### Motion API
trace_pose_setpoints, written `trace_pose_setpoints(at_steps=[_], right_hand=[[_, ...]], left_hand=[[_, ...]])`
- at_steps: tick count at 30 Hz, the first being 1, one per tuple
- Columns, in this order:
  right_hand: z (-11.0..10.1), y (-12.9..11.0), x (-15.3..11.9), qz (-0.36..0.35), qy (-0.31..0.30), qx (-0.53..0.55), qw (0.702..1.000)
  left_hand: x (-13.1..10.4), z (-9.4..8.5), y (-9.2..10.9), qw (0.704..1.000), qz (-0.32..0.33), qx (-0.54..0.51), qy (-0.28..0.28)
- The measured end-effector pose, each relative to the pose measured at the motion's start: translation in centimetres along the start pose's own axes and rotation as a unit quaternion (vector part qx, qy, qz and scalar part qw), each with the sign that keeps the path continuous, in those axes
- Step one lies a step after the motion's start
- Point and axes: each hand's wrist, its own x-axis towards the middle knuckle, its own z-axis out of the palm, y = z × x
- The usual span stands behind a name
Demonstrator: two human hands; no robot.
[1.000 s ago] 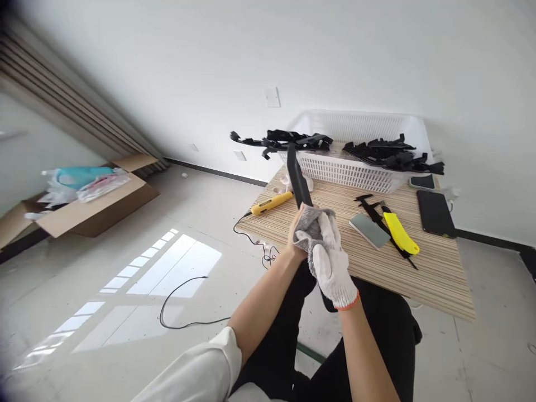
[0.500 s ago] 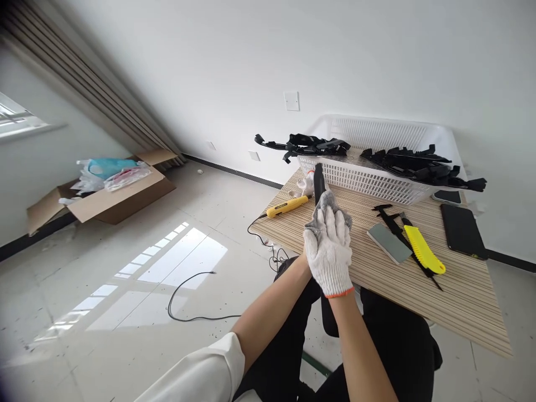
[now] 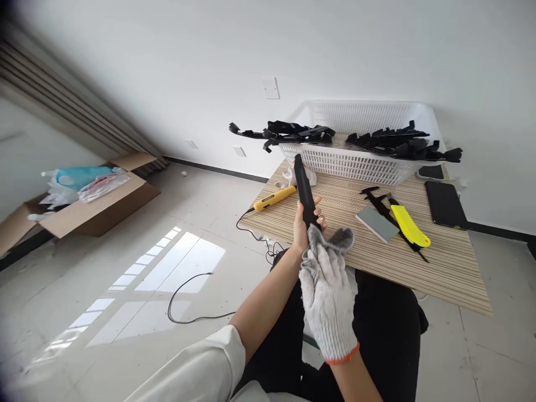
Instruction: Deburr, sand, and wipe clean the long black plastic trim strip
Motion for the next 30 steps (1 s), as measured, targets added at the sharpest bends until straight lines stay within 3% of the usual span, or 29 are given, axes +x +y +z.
trace_pose_setpoints(at_steps=[5, 8, 11, 16, 20, 25, 30], right_hand=[[2.9, 0.8, 7.5, 0.024, 0.004, 0.023, 0.999], [4.8, 0.9, 11.4, 0.028, -0.017, 0.016, 0.999], [5.3, 1.0, 12.7, 0.026, -0.052, -0.013, 0.998], [2.7, 1.0, 8.7, -0.026, -0.092, -0.024, 0.995], [0.1, 0.6, 4.7, -0.045, -0.087, -0.023, 0.995], [-1.8, 0.0, 1.1, -0.018, -0.086, -0.058, 0.994], [-2.6, -0.4, 0.2, -0.021, -0.087, -0.092, 0.992]], left_hand=[[1.0, 0.1, -0.6, 0.999, -0.041, -0.023, -0.026], [1.2, 0.0, -1.7, 0.999, 0.009, -0.051, -0.012], [1.2, -0.5, -2.7, 0.995, 0.067, -0.078, -0.005], [1.4, -1.5, -1.5, 0.998, -0.013, -0.057, -0.025], [1.9, -1.2, -0.2, 0.998, -0.020, -0.059, 0.009], [1.3, -0.6, -0.1, 0.999, -0.026, -0.031, 0.031], [0.8, -0.8, 0.2, 0.999, -0.029, 0.004, 0.030]])
